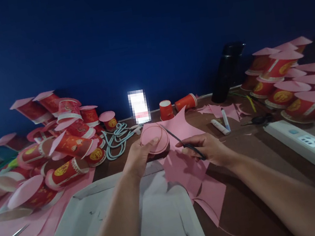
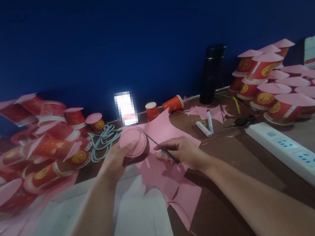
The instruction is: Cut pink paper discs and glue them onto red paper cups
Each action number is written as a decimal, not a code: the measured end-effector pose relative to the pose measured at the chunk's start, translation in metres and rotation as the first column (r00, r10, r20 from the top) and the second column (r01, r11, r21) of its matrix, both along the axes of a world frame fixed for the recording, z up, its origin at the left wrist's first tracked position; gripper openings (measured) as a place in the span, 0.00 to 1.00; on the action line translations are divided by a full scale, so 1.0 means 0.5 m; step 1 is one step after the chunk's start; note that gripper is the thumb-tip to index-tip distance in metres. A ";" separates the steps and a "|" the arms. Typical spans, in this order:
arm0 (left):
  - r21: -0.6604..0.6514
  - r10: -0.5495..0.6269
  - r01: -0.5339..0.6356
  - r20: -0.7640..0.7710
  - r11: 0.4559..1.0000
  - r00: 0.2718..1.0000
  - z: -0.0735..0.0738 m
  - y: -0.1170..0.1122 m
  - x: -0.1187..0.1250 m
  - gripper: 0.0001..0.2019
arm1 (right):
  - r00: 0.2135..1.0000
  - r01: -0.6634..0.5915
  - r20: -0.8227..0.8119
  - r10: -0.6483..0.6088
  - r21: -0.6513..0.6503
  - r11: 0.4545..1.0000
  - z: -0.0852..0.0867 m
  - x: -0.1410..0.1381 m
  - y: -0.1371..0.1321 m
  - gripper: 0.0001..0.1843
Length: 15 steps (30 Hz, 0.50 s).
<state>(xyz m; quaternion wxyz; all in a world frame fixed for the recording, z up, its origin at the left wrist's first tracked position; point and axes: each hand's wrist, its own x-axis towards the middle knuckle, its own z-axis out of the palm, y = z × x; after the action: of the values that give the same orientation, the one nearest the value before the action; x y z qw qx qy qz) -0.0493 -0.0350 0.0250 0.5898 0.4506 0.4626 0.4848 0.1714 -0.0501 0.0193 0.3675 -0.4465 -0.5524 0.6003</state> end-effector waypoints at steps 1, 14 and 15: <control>0.007 0.023 -0.023 -0.015 1.000 1.000 -0.001 0.001 0.000 0.20 | 1.000 0.006 0.000 -0.006 -0.005 1.000 0.002 -0.001 -0.001 0.26; 0.032 0.048 -0.046 -0.071 0.998 0.996 -0.006 0.001 0.007 0.21 | 0.999 -0.026 -0.031 0.025 -0.044 0.999 -0.001 -0.002 -0.003 0.28; 0.043 0.040 -0.036 -0.100 0.998 0.994 -0.007 0.002 0.005 0.21 | 0.999 -0.023 -0.031 0.021 -0.048 0.999 -0.001 -0.002 -0.003 0.28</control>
<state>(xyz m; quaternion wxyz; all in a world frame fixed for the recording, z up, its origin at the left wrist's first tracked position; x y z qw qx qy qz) -0.0466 -0.0339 0.0216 0.5472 0.4774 0.4902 0.4820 0.1705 -0.0517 0.0191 0.3583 -0.4400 -0.5368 0.6244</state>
